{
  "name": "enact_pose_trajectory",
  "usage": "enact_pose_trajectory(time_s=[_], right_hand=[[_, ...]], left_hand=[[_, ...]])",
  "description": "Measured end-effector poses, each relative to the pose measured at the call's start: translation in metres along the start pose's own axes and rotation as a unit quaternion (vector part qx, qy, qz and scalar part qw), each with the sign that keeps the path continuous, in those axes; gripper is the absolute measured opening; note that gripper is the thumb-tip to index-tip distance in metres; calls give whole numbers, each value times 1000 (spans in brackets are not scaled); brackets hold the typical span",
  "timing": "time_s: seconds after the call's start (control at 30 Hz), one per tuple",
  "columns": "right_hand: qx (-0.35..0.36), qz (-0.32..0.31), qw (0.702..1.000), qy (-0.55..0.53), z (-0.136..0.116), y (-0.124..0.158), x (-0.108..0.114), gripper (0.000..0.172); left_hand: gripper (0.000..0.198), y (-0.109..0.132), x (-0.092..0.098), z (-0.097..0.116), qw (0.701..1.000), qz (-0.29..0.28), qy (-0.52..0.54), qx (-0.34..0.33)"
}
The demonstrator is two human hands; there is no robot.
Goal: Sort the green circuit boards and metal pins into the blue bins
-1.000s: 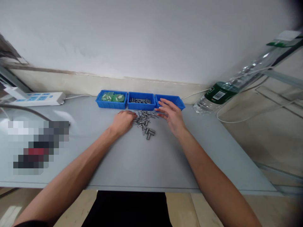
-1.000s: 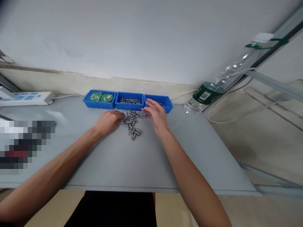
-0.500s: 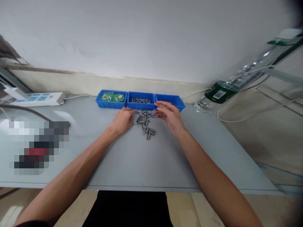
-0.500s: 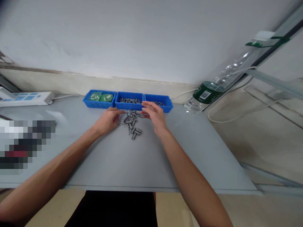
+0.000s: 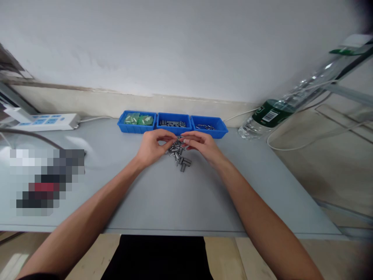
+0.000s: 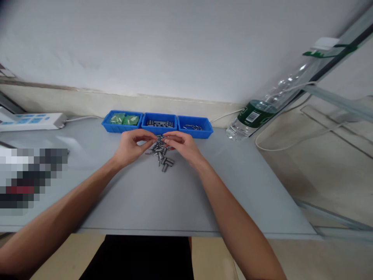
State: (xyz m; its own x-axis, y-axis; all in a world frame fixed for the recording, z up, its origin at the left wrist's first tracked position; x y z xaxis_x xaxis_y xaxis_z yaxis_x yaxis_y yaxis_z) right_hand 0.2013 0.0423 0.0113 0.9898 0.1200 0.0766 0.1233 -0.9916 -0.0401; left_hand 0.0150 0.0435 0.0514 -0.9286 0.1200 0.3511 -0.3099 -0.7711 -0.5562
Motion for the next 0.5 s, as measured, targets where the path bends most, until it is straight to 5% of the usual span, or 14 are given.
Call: enact_pose_trajectory(time_s=[0.23,0.5], right_hand=[[-16,-46,997,-65,-3,5,-6,32],[-33,-14,997,-73,0,3,-2,28]], left_hand=[[11,1,0,-3,997,9,52,57],[12,2,-6,-5,998,-35,-36,34]])
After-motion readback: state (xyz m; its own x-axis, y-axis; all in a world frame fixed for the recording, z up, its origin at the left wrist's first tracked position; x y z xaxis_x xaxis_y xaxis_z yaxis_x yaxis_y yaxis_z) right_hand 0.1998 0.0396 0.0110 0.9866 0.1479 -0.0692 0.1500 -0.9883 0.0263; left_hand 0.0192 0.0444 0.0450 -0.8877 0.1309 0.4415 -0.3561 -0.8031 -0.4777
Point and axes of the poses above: each hand's wrist, its own y-axis away from the middle knuckle, its own x-axis out of the back of the hand, z = x × y, the point moved 7 cm from there along -y, towards the middle knuckle, and after that the axes turned 2 degrees about -x, right-handed, at the moved point
